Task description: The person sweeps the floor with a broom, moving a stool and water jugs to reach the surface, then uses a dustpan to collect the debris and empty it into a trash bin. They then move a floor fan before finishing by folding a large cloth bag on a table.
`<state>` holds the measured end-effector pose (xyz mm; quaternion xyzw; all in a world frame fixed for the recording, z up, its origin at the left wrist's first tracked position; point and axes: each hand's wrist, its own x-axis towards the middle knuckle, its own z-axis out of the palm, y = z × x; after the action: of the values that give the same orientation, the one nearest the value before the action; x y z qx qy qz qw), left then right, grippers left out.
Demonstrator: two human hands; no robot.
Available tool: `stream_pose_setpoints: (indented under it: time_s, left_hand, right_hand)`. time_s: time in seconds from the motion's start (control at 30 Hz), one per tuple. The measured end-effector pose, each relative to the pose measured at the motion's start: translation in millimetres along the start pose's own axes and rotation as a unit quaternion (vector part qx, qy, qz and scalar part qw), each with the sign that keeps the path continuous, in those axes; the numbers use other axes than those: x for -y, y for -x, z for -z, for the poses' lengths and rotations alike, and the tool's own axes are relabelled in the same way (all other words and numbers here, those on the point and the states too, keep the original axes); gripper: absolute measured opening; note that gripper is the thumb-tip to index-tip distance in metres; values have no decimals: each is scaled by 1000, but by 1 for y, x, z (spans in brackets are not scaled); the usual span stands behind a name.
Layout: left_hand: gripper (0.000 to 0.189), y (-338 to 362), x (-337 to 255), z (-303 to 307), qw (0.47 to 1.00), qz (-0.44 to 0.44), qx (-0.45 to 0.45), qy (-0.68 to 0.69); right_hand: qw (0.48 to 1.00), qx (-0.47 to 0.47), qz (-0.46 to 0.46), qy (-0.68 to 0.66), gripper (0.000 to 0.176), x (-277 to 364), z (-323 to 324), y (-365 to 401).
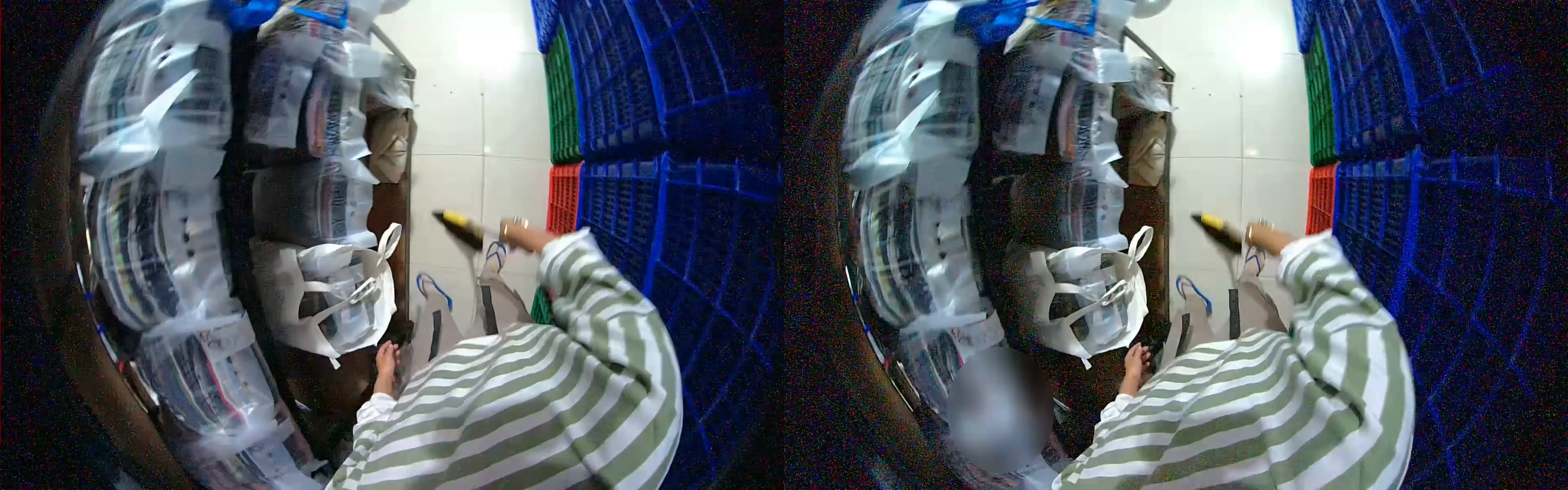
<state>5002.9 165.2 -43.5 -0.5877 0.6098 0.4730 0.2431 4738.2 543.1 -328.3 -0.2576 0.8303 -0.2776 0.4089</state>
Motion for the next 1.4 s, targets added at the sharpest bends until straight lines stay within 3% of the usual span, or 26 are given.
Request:
stream_pose_setpoints:
  time_s: [0.03,0.07,0.13,0.2,0.33,0.4,0.47,0.53,0.6,0.67,0.7,0.77,0.83,0.87,0.9,0.93,0.97,1.03,1.13,1.17,1.23,1.27,1.3,1.37,1.4]
  left_hand:
    - [32,-7,-7,-4,1000,7,-1,-19]
    - [33,-15,-13,-8,999,0,22,-46]
    - [31,-30,-43,-25,992,-2,89,-92]
    - [31,-42,-85,-48,987,-47,110,-110]
    - [33,-72,-177,-104,979,-93,156,-92]
    - [31,-87,-229,-130,953,-143,186,-193]
    - [30,-128,-263,-150,953,-129,217,-169]
    - [29,-123,-331,-174,954,-99,199,-202]
    - [29,-227,-344,-198,935,-176,294,-94]
    - [31,-166,-431,-221,937,-214,240,-137]
    - [31,-138,-467,-230,934,-233,249,-107]
    - [31,-103,-505,-240,931,-243,265,-64]
    - [32,-89,-530,-250,931,-235,278,-28]
    - [31,-89,-534,-251,931,-226,287,-17]
    - [31,-85,-536,-252,937,-237,250,-62]
    - [30,-93,-530,-250,940,-227,249,-55]
    - [30,-91,-528,-251,956,-188,218,-60]
    - [29,-93,-516,-246,975,-135,161,-79]
    - [27,-97,-494,-237,997,-43,54,-42]
    - [27,-98,-484,-236,997,-18,73,-28]
    - [27,-107,-470,-249,993,-3,118,-3]
    - [29,-95,-483,-261,993,41,107,-19]
    - [31,-103,-482,-273,992,38,121,-8]
    - [34,-93,-480,-287,991,33,126,10]
    - [35,-70,-509,-305,992,26,120,17]
  right_hand:
    - [984,54,-167,-26,13,32,84,19]
    - [958,69,-274,-49,16,53,150,37]
    - [910,13,-408,-73,19,70,230,53]
    - [916,-103,-386,-49,18,72,250,64]
    - [916,-131,-378,16,18,45,233,82]
    - [942,-45,-331,46,19,53,238,112]
    - [906,51,-419,-35,19,56,222,127]
    - [903,44,-426,-18,26,65,232,142]
    - [901,220,-372,37,28,93,281,127]
    - [896,229,-372,77,31,50,263,101]
    - [902,166,-381,113,38,5,244,84]
    - [928,21,-354,116,26,-21,284,67]
    - [931,-129,-321,119,16,-52,361,38]
    - [942,-170,-284,57,17,-32,426,36]
    - [944,-158,-284,59,15,-70,453,10]
    - [924,-234,-269,137,17,-104,474,-16]
    - [911,-155,-364,118,20,-115,520,-42]
    - [897,-101,-428,39,18,-127,595,-75]
    - [884,-165,-438,14,18,-139,618,-112]
    - [868,-180,-462,-31,19,-119,627,-112]
    - [915,-67,-391,69,19,-97,639,-106]
    - [925,20,-369,88,26,-52,674,-91]
    - [935,100,-331,84,32,-37,690,-86]
    - [923,206,-325,10,26,-20,703,-88]
    - [944,214,-245,57,25,-15,694,-95]
